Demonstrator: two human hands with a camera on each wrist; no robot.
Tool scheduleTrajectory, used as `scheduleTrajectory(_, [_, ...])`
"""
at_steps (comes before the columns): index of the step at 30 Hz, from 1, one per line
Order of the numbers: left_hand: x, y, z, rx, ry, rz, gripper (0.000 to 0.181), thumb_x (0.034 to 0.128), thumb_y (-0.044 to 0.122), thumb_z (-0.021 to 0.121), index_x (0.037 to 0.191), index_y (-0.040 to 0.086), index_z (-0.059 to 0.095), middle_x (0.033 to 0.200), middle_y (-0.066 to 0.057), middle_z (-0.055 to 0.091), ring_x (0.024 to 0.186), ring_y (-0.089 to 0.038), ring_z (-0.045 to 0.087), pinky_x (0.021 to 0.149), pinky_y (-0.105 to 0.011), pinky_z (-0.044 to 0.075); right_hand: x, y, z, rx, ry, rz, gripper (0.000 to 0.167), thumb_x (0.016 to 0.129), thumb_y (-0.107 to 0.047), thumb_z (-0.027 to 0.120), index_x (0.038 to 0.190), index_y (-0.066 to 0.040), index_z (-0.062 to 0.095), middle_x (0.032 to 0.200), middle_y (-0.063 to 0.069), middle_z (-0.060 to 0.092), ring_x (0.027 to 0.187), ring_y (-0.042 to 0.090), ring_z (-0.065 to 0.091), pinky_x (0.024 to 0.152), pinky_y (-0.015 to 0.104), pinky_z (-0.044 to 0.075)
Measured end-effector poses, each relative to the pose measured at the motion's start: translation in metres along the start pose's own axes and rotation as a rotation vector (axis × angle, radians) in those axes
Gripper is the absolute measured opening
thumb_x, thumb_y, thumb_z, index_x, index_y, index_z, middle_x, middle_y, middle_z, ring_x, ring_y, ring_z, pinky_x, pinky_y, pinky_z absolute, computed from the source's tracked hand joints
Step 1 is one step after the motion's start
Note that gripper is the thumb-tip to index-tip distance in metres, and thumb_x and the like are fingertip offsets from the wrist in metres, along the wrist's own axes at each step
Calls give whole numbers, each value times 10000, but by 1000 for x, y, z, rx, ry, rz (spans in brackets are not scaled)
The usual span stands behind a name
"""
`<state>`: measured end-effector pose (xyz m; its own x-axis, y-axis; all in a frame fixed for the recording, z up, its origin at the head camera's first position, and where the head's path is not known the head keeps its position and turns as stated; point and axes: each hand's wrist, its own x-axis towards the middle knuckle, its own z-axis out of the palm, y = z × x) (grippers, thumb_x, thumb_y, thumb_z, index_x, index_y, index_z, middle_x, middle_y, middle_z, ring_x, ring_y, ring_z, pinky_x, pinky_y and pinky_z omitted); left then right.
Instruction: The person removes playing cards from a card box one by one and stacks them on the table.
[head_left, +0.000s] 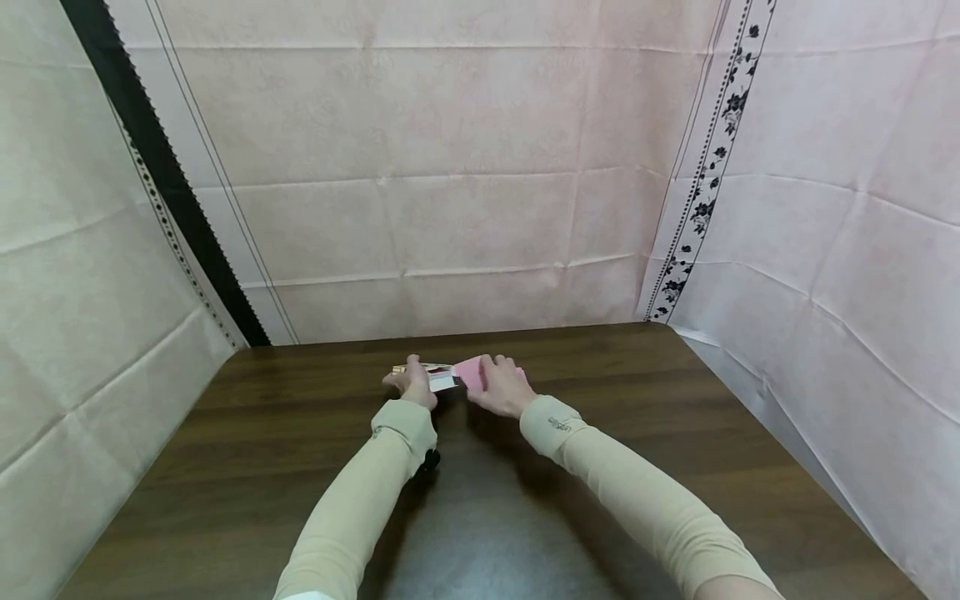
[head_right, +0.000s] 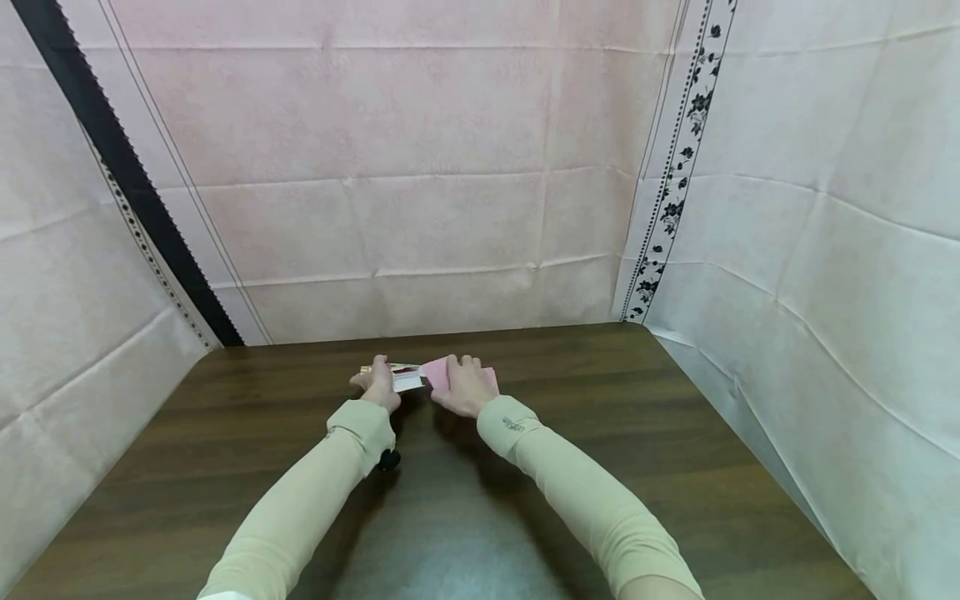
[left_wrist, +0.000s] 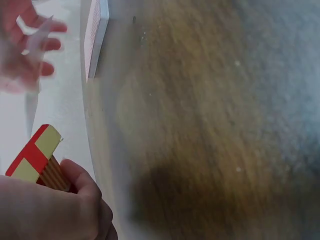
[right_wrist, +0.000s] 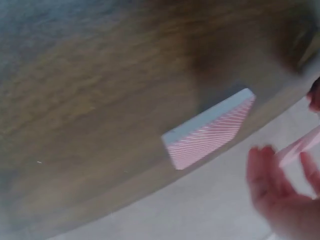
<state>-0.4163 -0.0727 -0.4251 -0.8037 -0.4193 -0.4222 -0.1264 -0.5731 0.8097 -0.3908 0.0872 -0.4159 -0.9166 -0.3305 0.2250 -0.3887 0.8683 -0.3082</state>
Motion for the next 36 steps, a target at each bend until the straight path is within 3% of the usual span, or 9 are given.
scheduleTrajectory(5, [1, -1, 0, 10, -11, -23, 910, 947, 263, 465, 1493, 178, -259, 1620, -110, -112, 1490, -262, 14, 1223, -398, 112, 1, 12, 4, -68, 86, 159, 560, 851, -404, 640, 1237, -18, 520, 1076, 201, 587, 1019, 357, 528, 792, 486, 499])
scheduleTrajectory(9, [0, 0, 2, 12, -16, -35, 923, 941, 264, 475, 1494, 191, -261, 1620, -108, -118, 1485, -259, 30, 1223, -393, 114, 1, 20, 5, -92, 85, 256, 573, 851, -417, 644, 1233, -8, 522, 1112, 216, 598, 1054, 375, 523, 857, 505, 484])
scheduleTrajectory(14, [0, 1, 2, 11, -22, -46, 933, 938, 267, 482, 1494, 205, -265, 1620, -104, -126, 1487, -259, 17, 1224, -396, 102, 2, 29, 8, -127, 81, 321, 571, 858, -438, 633, 1220, -8, 531, 1144, 222, 608, 1088, 384, 528, 886, 519, 472])
scheduleTrajectory(19, [1, 2, 2, 23, -21, -47, 931, 939, 267, 486, 1496, 201, -258, 1619, -114, -117, 1483, -269, 27, 1224, -407, 103, 3, 33, 14, -150, 64, 344, 595, 868, -469, 614, 1236, -10, 523, 1186, 233, 607, 1126, 390, 523, 905, 523, 467])
scheduleTrajectory(36, [1, 0, 0, 17, -30, -60, 931, 936, 231, 496, 1496, 186, -246, 1618, -117, -116, 1483, -271, 36, 1223, -410, 101, 2, 27, 26, -252, 33, 331, 585, 858, -459, 644, 1198, 10, 566, 1109, 188, 652, 1063, 368, 529, 856, 508, 475])
